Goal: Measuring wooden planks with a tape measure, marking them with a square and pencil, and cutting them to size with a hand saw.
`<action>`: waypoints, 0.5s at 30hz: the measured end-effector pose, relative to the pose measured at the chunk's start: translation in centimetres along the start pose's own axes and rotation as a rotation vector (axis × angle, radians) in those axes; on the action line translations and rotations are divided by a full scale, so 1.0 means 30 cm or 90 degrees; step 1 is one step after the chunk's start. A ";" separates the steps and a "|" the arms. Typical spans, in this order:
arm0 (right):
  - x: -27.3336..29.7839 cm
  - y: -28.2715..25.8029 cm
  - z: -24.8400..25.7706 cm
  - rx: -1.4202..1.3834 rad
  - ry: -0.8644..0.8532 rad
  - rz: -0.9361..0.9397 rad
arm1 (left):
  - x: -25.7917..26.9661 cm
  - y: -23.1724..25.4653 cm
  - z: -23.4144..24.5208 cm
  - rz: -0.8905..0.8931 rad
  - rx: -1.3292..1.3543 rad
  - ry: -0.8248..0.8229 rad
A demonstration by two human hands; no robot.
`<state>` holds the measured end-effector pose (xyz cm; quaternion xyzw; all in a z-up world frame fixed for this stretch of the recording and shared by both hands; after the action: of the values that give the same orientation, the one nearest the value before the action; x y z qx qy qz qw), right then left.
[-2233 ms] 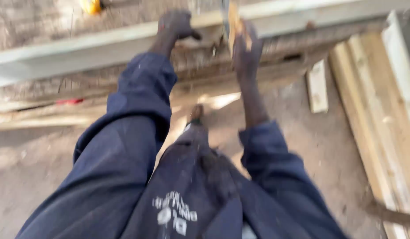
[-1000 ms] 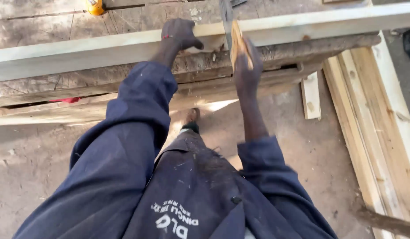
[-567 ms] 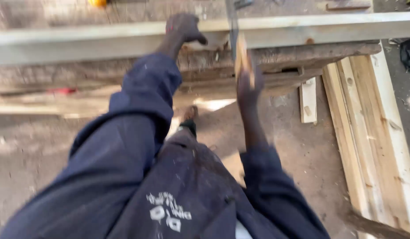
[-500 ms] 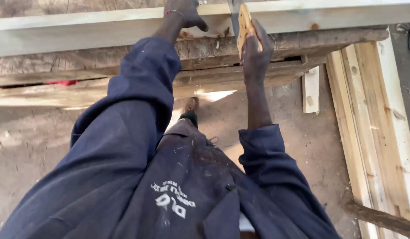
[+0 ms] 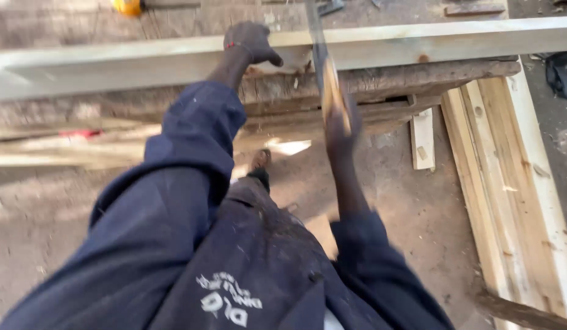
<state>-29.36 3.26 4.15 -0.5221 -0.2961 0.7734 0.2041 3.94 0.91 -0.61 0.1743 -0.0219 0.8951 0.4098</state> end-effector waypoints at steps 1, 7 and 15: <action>-0.111 0.034 -0.064 -0.026 0.021 -0.043 | -0.001 0.007 -0.012 -0.033 -0.022 0.055; 0.057 -0.120 0.040 -0.076 0.035 -0.096 | 0.010 0.004 0.034 -0.043 -0.006 0.001; 0.307 -0.257 0.277 0.057 0.006 -0.283 | -0.027 0.001 0.051 0.022 0.049 -0.079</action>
<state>-40.45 12.71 5.32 -0.4379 -0.3683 0.7195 0.3936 4.86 0.03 0.57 0.2448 -0.0157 0.8898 0.3848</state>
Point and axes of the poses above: each hand's wrist, its own x-axis away from the middle knuckle, its own z-axis out of the back of the hand, y = z × x, the point moved 7 cm from there along -x, towards the middle knuckle, and after that the axes turned 12 degrees about z, right-handed, at the moved point
